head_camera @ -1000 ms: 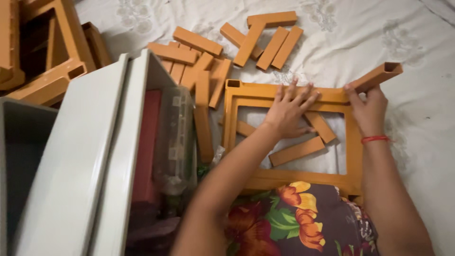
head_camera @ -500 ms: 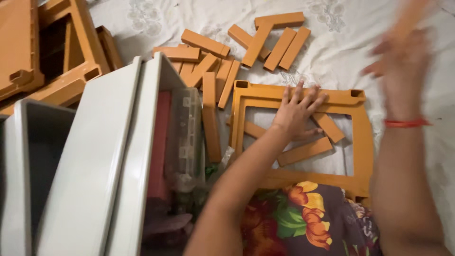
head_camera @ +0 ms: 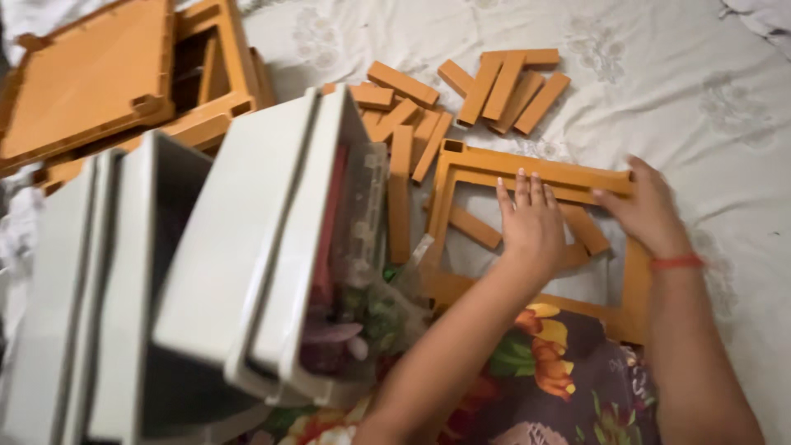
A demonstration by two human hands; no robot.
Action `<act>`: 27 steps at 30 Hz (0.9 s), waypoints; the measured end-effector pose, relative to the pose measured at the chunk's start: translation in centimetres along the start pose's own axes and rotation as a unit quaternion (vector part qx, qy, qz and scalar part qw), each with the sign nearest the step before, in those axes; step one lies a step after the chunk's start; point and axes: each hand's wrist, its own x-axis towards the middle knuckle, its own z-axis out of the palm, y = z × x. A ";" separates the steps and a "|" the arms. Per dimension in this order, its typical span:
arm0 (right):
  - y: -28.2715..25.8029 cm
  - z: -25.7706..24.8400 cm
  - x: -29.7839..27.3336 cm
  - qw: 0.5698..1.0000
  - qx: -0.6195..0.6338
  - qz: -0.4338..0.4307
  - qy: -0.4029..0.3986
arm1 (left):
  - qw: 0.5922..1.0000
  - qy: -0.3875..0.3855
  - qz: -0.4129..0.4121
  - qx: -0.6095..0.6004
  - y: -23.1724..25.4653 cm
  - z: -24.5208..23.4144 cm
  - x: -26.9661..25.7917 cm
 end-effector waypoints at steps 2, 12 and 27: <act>1.8 -2.0 -3.4 0.999 0.006 0.033 0.034 | 0.999 0.046 -0.026 0.000 -0.9 -2.6 -4.5; -14.2 -3.3 -11.0 0.919 0.336 -0.114 -0.175 | 0.954 0.250 -0.160 -0.037 -15.0 -10.4 -25.8; -31.0 9.1 -15.6 0.763 0.406 0.282 -0.416 | 0.937 0.093 -0.275 -0.195 -24.4 -9.0 -25.4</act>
